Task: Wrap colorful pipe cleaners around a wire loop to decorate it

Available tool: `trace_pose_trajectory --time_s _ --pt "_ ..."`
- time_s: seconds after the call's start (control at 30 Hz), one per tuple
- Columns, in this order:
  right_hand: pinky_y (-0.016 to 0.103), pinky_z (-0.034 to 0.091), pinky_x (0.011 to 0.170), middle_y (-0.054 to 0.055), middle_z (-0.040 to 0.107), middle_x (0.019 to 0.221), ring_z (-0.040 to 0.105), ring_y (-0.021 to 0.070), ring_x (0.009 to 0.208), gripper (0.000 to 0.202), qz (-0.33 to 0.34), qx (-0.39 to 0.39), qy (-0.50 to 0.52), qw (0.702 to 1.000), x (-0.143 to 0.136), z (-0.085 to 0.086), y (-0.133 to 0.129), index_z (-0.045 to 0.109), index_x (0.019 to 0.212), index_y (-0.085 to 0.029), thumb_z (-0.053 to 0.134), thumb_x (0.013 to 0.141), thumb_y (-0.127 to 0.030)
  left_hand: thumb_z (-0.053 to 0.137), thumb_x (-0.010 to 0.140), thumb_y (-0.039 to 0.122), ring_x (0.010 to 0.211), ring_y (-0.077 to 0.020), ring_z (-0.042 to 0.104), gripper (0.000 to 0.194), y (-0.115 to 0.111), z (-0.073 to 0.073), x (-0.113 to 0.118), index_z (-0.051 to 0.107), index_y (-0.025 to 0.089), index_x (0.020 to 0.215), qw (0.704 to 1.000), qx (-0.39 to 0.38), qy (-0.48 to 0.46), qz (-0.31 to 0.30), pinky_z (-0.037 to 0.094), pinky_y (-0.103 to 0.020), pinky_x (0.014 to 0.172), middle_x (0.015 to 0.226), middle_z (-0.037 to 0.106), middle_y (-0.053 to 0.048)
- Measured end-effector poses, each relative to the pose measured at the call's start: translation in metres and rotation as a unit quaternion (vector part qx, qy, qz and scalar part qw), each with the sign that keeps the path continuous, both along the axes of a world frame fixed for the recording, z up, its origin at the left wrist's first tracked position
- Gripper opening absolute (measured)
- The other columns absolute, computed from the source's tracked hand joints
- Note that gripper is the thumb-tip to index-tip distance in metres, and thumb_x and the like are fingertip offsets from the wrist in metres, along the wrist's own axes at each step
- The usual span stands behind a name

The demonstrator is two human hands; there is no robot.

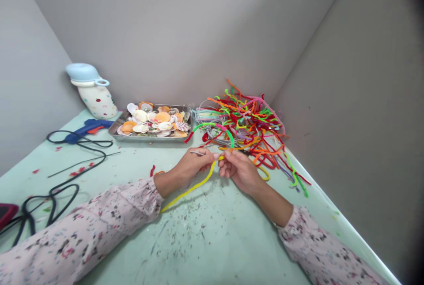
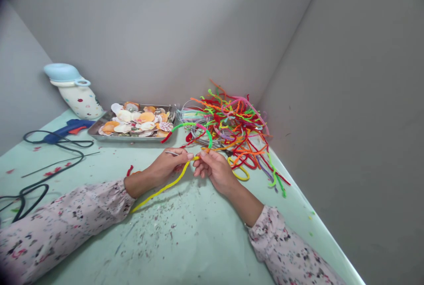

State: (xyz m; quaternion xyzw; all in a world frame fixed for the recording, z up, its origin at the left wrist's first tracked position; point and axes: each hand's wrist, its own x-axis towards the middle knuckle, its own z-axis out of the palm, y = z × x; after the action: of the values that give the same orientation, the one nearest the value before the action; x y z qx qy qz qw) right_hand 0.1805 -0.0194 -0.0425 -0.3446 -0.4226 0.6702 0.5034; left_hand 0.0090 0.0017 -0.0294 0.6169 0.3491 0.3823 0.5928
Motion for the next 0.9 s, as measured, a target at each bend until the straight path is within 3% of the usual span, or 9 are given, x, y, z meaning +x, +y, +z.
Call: trace_pose_trajectory --time_s 0.3,0.63,0.9 --pt "0.014 0.039 0.037 0.0 0.064 0.062 0.06 0.0082 0.045 0.025 0.005 -0.014 0.014 1.0 0.001 -0.001 0.001 0.059 0.079 -0.014 0.063 0.08 -0.039 0.063 0.075 0.042 0.043 -0.0061 0.034 0.037 -0.006 0.006 0.004 0.051 0.015 0.053 0.998 0.02 0.041 0.035 0.024 -0.022 0.044 0.045 0.044 0.004" --pt "0.015 0.041 0.037 -0.001 0.061 0.059 0.059 0.0082 0.043 0.024 0.029 -0.011 0.029 0.999 0.001 -0.002 0.0 0.06 0.075 -0.014 0.062 0.081 -0.038 0.06 0.079 0.035 0.056 -0.0084 0.046 0.028 -0.012 0.006 0.003 0.061 0.013 0.06 0.983 0.167 0.056 0.053 0.035 -0.021 0.054 0.059 0.055 0.001" --pt "0.015 0.041 0.037 -0.001 0.062 0.059 0.059 0.0081 0.043 0.022 0.03 -0.009 0.03 0.999 0.002 -0.002 0.001 0.061 0.077 -0.014 0.06 0.083 -0.036 0.062 0.078 0.029 0.064 -0.01 0.052 0.016 -0.01 0.003 0.001 0.06 0.013 0.074 0.988 0.151 0.034 0.029 0.04 -0.02 0.059 0.069 0.059 0.0"
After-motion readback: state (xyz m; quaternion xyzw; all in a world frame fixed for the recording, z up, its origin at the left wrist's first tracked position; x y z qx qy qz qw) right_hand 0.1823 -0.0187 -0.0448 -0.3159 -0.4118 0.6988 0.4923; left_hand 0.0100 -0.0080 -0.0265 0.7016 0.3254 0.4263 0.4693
